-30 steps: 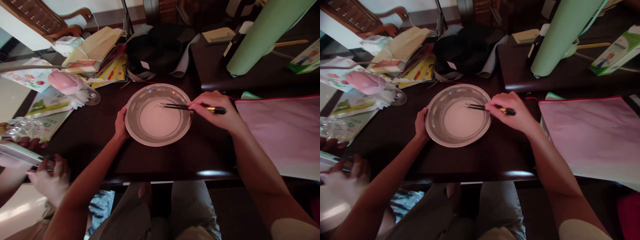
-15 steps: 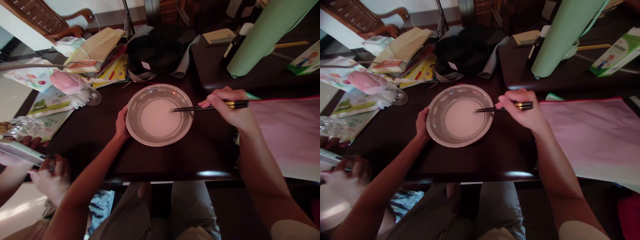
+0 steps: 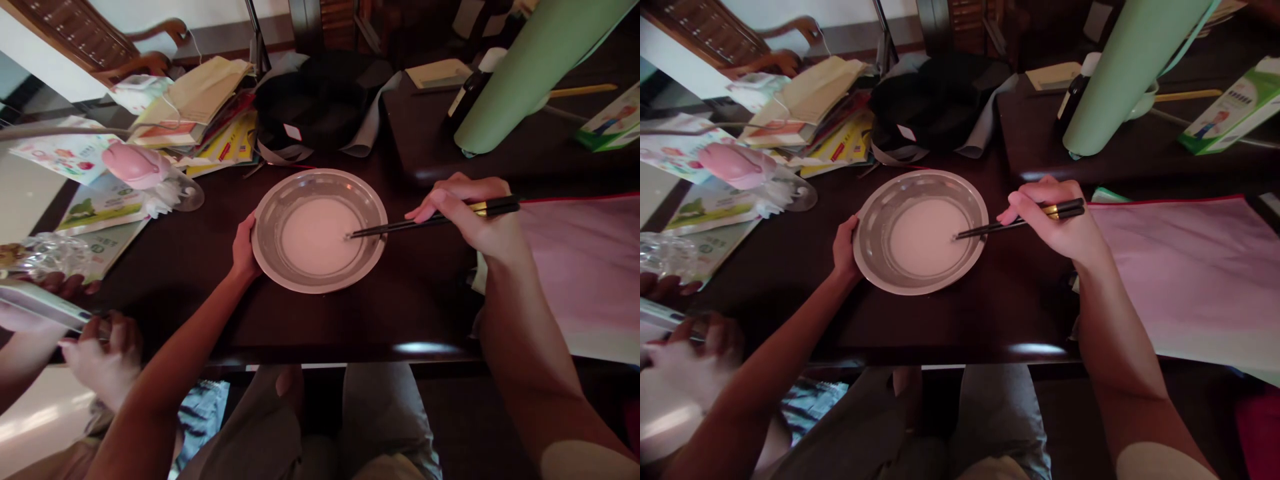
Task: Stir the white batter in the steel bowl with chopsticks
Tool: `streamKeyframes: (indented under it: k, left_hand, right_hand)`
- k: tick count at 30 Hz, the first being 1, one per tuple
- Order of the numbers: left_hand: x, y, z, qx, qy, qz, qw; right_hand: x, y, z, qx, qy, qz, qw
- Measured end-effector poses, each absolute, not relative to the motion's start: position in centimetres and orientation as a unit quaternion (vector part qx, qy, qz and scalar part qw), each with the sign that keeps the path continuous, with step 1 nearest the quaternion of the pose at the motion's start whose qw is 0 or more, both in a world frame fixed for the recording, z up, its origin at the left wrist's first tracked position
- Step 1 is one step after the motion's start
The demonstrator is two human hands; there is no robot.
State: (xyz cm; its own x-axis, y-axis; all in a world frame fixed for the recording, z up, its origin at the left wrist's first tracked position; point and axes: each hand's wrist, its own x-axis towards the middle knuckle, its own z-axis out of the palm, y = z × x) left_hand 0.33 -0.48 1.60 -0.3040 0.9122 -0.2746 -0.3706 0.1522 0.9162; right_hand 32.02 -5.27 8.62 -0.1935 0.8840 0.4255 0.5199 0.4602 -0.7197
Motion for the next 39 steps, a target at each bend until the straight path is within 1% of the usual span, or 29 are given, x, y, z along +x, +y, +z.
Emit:
streamKeyframes:
  k: [3,4,6,9,11,12,14,16,17,19,20,23,26,29,32,36,39]
  left_hand:
    - [0.3,-0.5,1.6,0.258,0.529,0.599,0.542]
    - [0.3,-0.5,1.5,0.264,0.526,0.598,0.545]
    - [0.2,-0.4,1.5,0.269,0.526,0.598,0.541]
    - [0.2,-0.4,1.4,0.27,0.533,0.598,0.534]
    - [0.2,-0.5,1.3,0.269,0.536,0.598,0.532]
    - [0.2,-0.5,1.3,0.268,0.535,0.598,0.532]
    - [0.2,-0.5,1.3,0.265,0.533,0.6,0.534]
    - [0.1,-0.5,1.3,0.266,0.53,0.598,0.539]
    - [0.1,-0.4,1.3,0.267,0.53,0.596,0.541]
    - [0.0,-0.4,1.3,0.269,0.531,0.594,0.541]
    - [-0.1,-0.3,1.3,0.269,0.532,0.594,0.539]
    - [-0.1,-0.3,1.2,0.272,0.533,0.596,0.536]
    - [0.0,-0.4,1.1,0.274,0.527,0.596,0.54]
    - [0.0,-0.4,1.2,0.278,0.533,0.595,0.534]
    - [0.0,-0.4,1.4,0.279,0.545,0.592,0.524]
    - [0.0,-0.3,1.3,0.278,0.549,0.595,0.516]
    - [0.0,-0.3,1.2,0.274,0.545,0.596,0.523]
  right_hand:
    - [30.8,-5.3,8.3,-0.414,-0.779,0.278,0.38]
    - [30.2,-5.1,8.0,-0.389,-0.798,0.285,0.362]
    - [29.5,-4.8,7.4,-0.375,-0.818,0.26,0.349]
    - [30.5,-4.6,7.5,-0.433,-0.79,0.202,0.385]
    - [31.7,-4.9,8.2,-0.47,-0.751,0.202,0.417]
    - [32.1,-5.1,8.5,-0.473,-0.74,0.22,0.424]
    - [32.1,-5.4,8.8,-0.453,-0.744,0.267,0.412]
    - [31.1,-5.3,8.5,-0.406,-0.778,0.298,0.377]
    - [30.4,-5.1,8.1,-0.382,-0.797,0.301,0.358]
    - [29.6,-4.7,7.5,-0.361,-0.821,0.272,0.348]
    - [29.5,-4.6,7.4,-0.368,-0.822,0.253,0.354]
    - [30.7,-4.7,7.8,-0.447,-0.775,0.206,0.397]
    - [31.7,-5.2,8.6,-0.478,-0.735,0.238,0.418]
    - [30.6,-5.3,8.4,-0.394,-0.786,0.297,0.372]
    - [29.3,-4.8,7.5,-0.338,-0.832,0.277,0.342]
    - [30.6,-4.6,7.8,-0.435,-0.786,0.198,0.391]
    - [31.8,-5.1,8.7,-0.47,-0.745,0.226,0.415]
